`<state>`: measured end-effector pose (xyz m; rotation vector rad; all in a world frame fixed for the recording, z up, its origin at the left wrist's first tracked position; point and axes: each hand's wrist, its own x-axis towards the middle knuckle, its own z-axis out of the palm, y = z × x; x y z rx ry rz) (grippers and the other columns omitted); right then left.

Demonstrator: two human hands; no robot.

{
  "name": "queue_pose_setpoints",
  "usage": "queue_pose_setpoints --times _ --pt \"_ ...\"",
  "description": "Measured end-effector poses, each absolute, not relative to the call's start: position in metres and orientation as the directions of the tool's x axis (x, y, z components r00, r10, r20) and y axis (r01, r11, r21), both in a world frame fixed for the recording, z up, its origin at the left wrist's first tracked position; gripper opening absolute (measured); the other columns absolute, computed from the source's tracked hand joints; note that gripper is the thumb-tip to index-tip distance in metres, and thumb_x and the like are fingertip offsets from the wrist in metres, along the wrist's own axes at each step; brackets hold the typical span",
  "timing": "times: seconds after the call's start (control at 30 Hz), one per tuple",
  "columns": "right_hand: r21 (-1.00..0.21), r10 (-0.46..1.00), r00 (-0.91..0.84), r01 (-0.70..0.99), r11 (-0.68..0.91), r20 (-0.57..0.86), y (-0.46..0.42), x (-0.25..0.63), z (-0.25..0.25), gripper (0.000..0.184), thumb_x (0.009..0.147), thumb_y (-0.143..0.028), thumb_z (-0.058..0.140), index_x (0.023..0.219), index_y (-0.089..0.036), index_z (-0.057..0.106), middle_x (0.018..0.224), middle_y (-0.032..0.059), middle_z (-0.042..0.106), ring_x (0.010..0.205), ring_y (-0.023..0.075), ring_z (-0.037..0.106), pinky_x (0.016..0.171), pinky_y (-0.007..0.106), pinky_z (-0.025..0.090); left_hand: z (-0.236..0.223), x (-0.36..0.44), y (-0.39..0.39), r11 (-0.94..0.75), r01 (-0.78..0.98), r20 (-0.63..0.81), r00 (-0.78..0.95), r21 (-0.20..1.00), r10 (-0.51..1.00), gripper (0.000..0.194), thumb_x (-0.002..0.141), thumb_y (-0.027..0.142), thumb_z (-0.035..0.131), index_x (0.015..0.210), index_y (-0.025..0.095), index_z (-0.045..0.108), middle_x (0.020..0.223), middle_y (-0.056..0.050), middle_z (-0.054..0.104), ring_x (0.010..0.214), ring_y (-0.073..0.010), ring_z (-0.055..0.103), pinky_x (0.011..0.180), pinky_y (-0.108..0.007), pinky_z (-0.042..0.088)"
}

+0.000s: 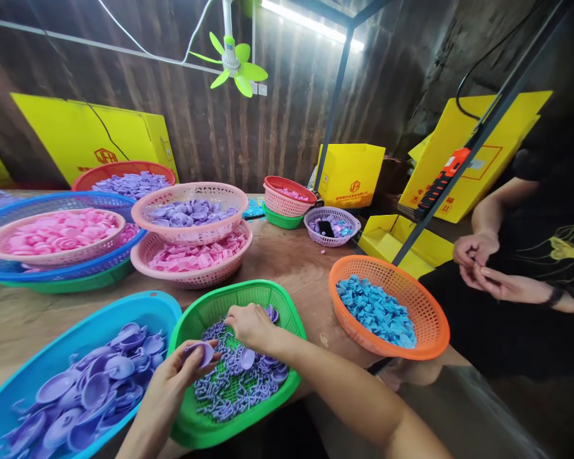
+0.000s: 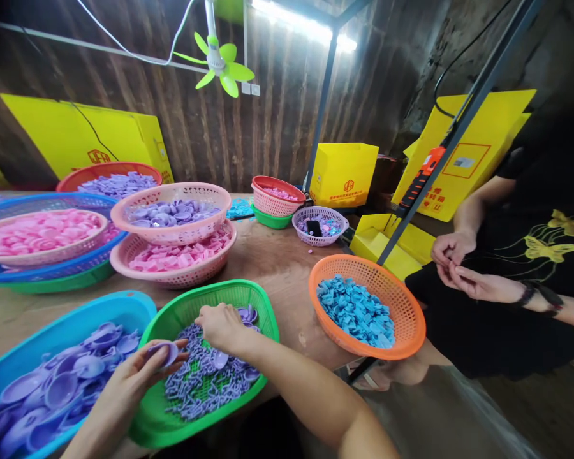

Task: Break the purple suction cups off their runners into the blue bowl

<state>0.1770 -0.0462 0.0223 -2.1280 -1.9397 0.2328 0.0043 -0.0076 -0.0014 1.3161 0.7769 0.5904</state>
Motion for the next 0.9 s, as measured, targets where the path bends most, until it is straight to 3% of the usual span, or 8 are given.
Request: queue_pose_setpoints --times 0.07,0.17,0.27,0.37,0.47,0.6,0.77,0.9 --pt "-0.337 0.988 0.121 0.938 -0.083 0.095 -0.054 0.172 0.027 0.030 0.091 -0.036 0.032 0.099 -0.020 0.056 0.084 0.0057 0.067 0.078 0.0176 0.062 0.062 0.023 0.040 0.002 0.007 -0.014 0.251 0.006 -0.196 0.642 0.968 0.741 0.033 0.072 0.041 0.059 0.091 0.015 0.056 0.105 -0.008 0.060 0.089 -0.0214 0.058 0.080 -0.033 0.049" --pt "-0.390 0.986 0.108 0.919 -0.050 0.129 -0.065 0.163 0.030 0.024 0.091 -0.028 0.033 0.094 -0.020 0.056 0.077 0.0008 0.066 0.070 0.0121 0.061 0.058 0.019 0.036 0.003 0.009 -0.020 0.277 -0.012 -0.201 0.660 0.961 0.724 0.029 0.074 0.040 0.057 0.087 0.014 0.056 0.095 -0.007 0.062 0.084 -0.0183 0.059 0.078 -0.029 0.049" --pt "-0.411 0.987 0.061 0.912 0.004 0.146 -0.077 0.157 0.030 0.022 0.090 -0.022 0.035 0.086 -0.019 0.057 0.069 -0.0008 0.064 0.062 0.0100 0.058 0.056 0.018 0.034 -0.003 0.008 -0.024 0.226 0.003 -0.169 0.671 0.974 0.722 0.035 0.074 0.046 0.055 0.089 0.015 0.054 0.071 -0.002 0.061 0.057 -0.0130 0.058 0.053 -0.022 0.047" --pt "-0.381 0.981 0.007 0.922 0.068 0.193 -0.087 0.153 0.031 0.020 0.088 -0.020 0.040 0.081 -0.018 0.058 0.072 0.0010 0.063 0.067 0.0122 0.057 0.059 0.020 0.036 -0.005 0.005 -0.026 0.197 0.065 -0.184 0.705 0.978 0.685 0.051 0.072 0.052 0.053 0.105 0.014 0.049 0.053 0.003 0.053 0.037 -0.0103 0.048 0.035 -0.020 0.031" --pt "-0.303 0.963 -0.058 0.943 0.140 0.264 -0.096 0.148 0.032 0.020 0.085 -0.014 0.040 0.095 -0.018 0.057 0.084 0.0039 0.061 0.077 0.0154 0.056 0.067 0.023 0.039 0.004 0.002 -0.031 0.230 0.104 -0.228 0.750 0.968 0.621 0.064 0.072 0.053 0.052 0.119 0.012 0.040 0.051 0.003 0.053 0.034 -0.0100 0.046 0.033 -0.019 0.027" --pt "-0.256 0.941 -0.153 0.938 0.235 0.303 -0.103 0.141 0.034 0.038 0.082 -0.009 0.042 0.119 -0.019 0.045 0.091 0.0052 0.059 0.083 0.0175 0.053 0.075 0.028 0.040 0.021 -0.003 -0.038 0.246 0.086 -0.216 0.793 0.966 0.570 0.055 0.076 0.053 0.047 0.112 0.011 0.047 0.052 0.002 0.053 0.035 -0.0078 0.044 0.034 -0.019 0.026" --pt "-0.519 0.957 -0.017 0.837 0.172 0.291 -0.104 0.140 0.039 0.014 0.083 -0.012 0.042 0.089 -0.019 0.052 0.076 0.0010 0.058 0.071 0.0137 0.054 0.063 0.022 0.040 0.022 -0.002 -0.042 0.213 0.096 -0.209 0.767 0.972 0.607 0.052 0.072 0.055 0.050 0.104 0.013 0.051 0.048 0.003 0.051 0.032 -0.0076 0.042 0.033 -0.019 0.025" --pt "-0.635 0.953 0.023 0.750 0.183 0.302 -0.107 0.140 0.039 0.016 0.083 -0.011 0.041 0.077 -0.020 0.053 0.070 -0.0015 0.058 0.065 0.0113 0.053 0.059 0.021 0.037 0.012 0.000 -0.042 0.143 0.094 -0.167 0.718 0.985 0.676 0.044 0.073 0.054 0.048 0.089 0.014 0.053 0.046 0.004 0.048 0.030 -0.0076 0.039 0.031 -0.019 0.023"
